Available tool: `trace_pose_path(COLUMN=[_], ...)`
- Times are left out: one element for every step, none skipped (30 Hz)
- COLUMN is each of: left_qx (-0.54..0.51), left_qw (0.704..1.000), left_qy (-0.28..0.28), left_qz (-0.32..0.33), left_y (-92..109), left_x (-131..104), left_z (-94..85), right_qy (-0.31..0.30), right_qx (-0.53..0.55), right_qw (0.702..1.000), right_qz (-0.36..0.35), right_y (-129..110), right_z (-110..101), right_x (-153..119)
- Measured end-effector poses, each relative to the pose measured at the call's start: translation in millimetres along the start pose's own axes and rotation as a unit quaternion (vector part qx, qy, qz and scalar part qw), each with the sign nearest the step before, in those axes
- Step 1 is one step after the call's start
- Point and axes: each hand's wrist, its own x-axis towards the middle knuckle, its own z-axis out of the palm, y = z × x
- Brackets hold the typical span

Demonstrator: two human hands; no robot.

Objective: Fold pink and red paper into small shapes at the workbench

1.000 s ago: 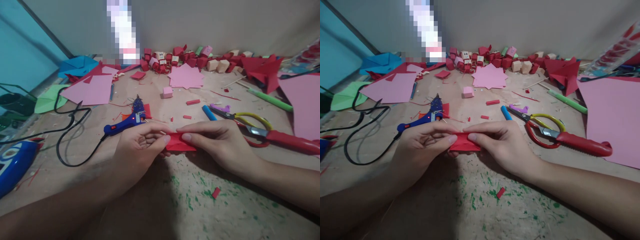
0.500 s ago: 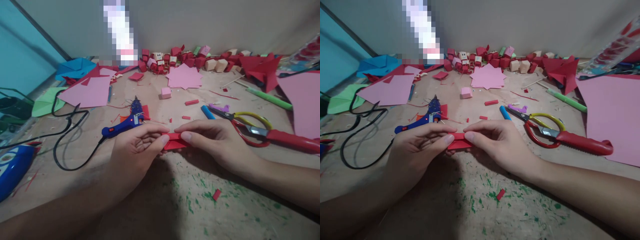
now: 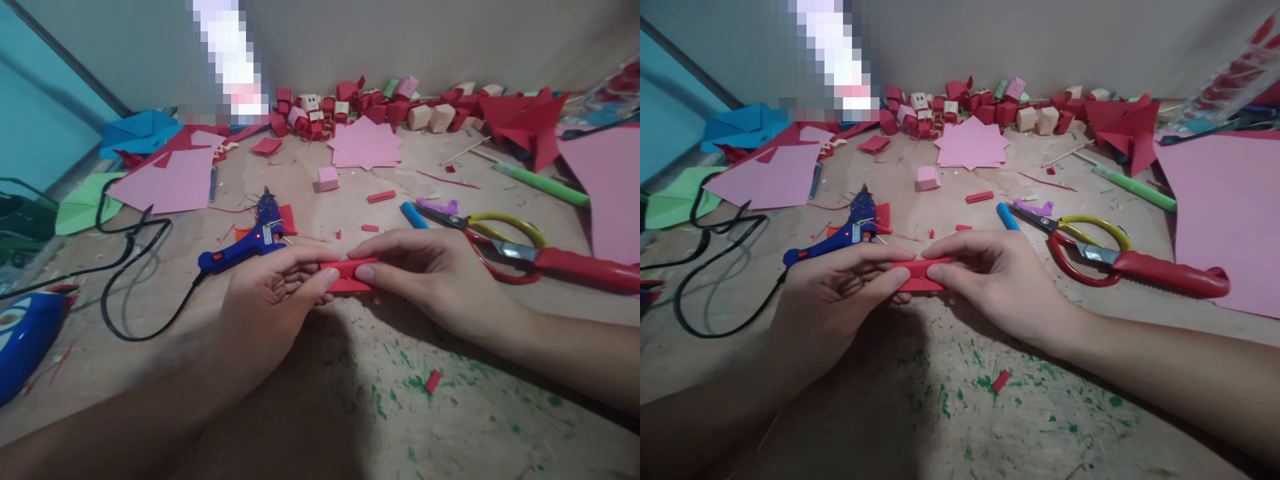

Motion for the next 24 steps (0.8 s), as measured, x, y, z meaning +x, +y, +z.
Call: trace_pose_path(left_qx=[0.008, 0.014, 0.018, 0.017, 0.013, 0.004, -0.008, -0.019, -0.027, -0.030, -0.028, -0.023, -0.017, -0.014, -0.015, -0.019, -0.024, -0.029, -0.032, -0.031, -0.025, -0.018, -0.010, -0.005], left_qw=[1.000, 1.000, 1.000, 1.000, 1.000, 1.000, 1.000, 1.000, 0.999, 0.999, 0.998, 0.998, 0.999, 0.999, 0.999, 0.998, 0.998, 0.998, 0.998, 0.999, 0.999, 0.999, 1.000, 1.000], left_qy=[0.004, 0.008, 0.010, 0.013, 0.015, 0.013, 0.009, 0.004, 0.000, -0.005, -0.007, -0.006, -0.004, -0.001, 0.001, 0.002, 0.002, 0.002, 0.001, 0.001, 0.001, 0.004, 0.005, 0.006], left_qz=[0.005, 0.009, 0.012, 0.011, 0.008, 0.000, -0.011, -0.023, -0.034, -0.044, -0.049, -0.051, -0.051, -0.051, -0.051, -0.052, -0.054, -0.053, -0.049, -0.044, -0.038, -0.030, -0.023, -0.019], left_y=[-0.6, -0.9, -0.9, -0.7, -0.3, 0.3, 0.9, 1.5, 2.0, 2.5, 2.8, 2.9, 2.8, 2.6, 2.2, 1.7, 1.1, 0.6, 0.1, -0.1, -0.2, 0.0, 0.5, 1.2], left_x=[-0.4, -0.7, -0.9, -0.8, -0.6, -0.2, 0.4, 1.1, 2.0, 2.8, 3.6, 4.2, 4.7, 4.9, 4.9, 4.6, 4.2, 3.6, 2.8, 2.0, 1.1, 0.2, -0.5, -0.9], left_z=[-0.4, -0.5, -0.5, -0.4, -0.2, 0.0, 0.2, 0.3, 0.3, 0.2, 0.0, -0.3, -0.5, -0.6, -0.7, -0.6, -0.5, -0.4, -0.3, -0.1, 0.0, 0.2, 0.4, 0.6], right_qy=[0.000, 0.000, 0.001, 0.001, 0.001, 0.001, 0.000, 0.000, 0.001, 0.002, 0.002, 0.003, 0.002, 0.003, 0.004, 0.004, 0.003, -0.002, -0.011, -0.022, -0.032, -0.039, -0.041, -0.039], right_qx=[0.005, 0.009, 0.014, 0.017, 0.017, 0.017, 0.015, 0.010, 0.005, -0.001, -0.008, -0.014, -0.019, -0.022, -0.023, -0.023, -0.018, -0.010, -0.002, 0.004, 0.008, 0.009, 0.007, 0.004], right_qw=[1.000, 1.000, 1.000, 1.000, 1.000, 1.000, 1.000, 1.000, 1.000, 1.000, 1.000, 1.000, 1.000, 1.000, 1.000, 1.000, 1.000, 1.000, 1.000, 1.000, 0.999, 0.999, 0.999, 0.999], right_qz=[0.004, 0.007, 0.010, 0.011, 0.011, 0.010, 0.007, 0.005, 0.002, -0.001, -0.003, -0.003, -0.002, 0.000, 0.001, 0.000, -0.002, -0.003, -0.001, 0.003, 0.009, 0.012, 0.012, 0.008], right_y=[0.1, 0.4, 0.9, 1.4, 2.1, 2.6, 3.1, 3.4, 3.6, 3.7, 3.6, 3.6, 3.5, 3.3, 3.1, 2.6, 1.9, 0.9, -0.3, -1.7, -3.0, -4.1, -4.8, -4.9], right_z=[0.2, 0.4, 0.5, 0.7, 0.7, 0.6, 0.3, 0.0, -0.5, -1.1, -1.6, -2.0, -2.4, -2.5, -2.5, -2.3, -1.9, -1.4, -0.9, -0.4, 0.0, 0.2, 0.3, 0.3], right_x=[0.2, 0.4, 0.4, 0.4, 0.3, 0.1, 0.0, -0.1, -0.1, 0.0, 0.2, 0.4, 0.6, 0.7, 0.8, 0.8, 0.7, 0.7, 0.7, 0.8, 0.9, 1.0, 1.2, 1.3])
